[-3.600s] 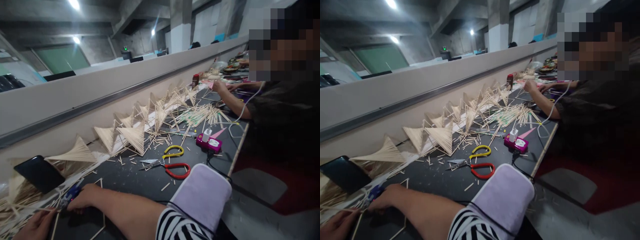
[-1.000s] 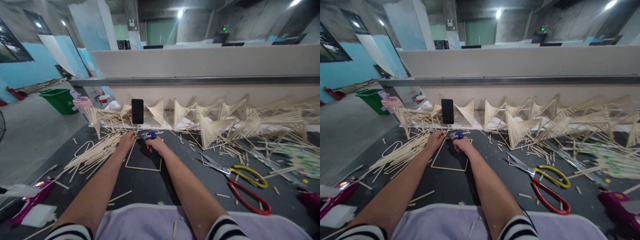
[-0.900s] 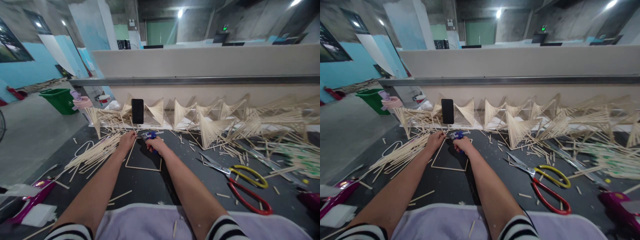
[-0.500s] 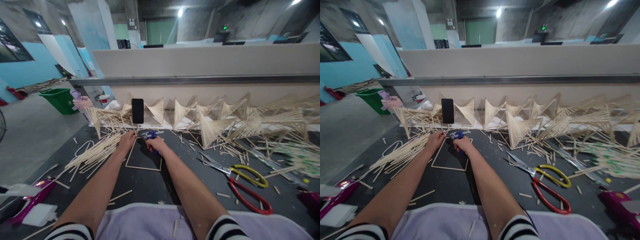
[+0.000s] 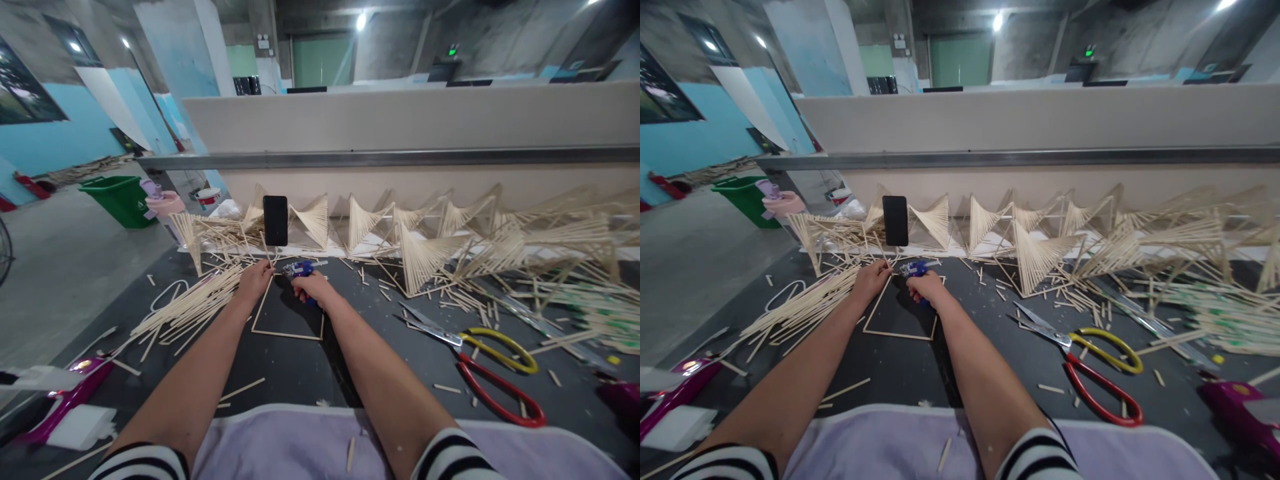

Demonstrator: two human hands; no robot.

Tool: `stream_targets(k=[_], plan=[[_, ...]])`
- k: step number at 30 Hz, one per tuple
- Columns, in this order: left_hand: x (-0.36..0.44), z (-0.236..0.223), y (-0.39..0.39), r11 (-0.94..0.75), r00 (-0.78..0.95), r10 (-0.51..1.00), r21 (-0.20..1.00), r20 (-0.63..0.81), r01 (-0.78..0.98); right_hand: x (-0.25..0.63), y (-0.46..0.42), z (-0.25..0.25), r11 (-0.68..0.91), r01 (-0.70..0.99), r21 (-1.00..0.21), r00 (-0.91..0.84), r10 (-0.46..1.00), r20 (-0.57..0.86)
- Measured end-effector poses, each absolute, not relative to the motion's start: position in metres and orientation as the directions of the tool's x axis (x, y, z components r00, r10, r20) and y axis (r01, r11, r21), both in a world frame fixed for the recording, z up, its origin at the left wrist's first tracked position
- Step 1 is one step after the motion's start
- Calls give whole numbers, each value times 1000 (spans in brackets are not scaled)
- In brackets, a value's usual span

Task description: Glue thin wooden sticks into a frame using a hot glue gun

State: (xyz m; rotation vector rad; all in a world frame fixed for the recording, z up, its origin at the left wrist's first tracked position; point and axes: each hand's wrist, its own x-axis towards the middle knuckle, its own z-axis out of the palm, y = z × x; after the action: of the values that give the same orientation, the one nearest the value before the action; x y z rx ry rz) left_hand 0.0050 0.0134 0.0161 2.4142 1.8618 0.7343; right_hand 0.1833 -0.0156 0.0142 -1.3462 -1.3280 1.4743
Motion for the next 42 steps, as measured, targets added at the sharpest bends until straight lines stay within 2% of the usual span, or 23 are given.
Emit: stream_targets(k=[42], plan=[[3,13,15,-314,201,903,264,380,912,182,-15,11,-214,96,-972,-185,956,-229]])
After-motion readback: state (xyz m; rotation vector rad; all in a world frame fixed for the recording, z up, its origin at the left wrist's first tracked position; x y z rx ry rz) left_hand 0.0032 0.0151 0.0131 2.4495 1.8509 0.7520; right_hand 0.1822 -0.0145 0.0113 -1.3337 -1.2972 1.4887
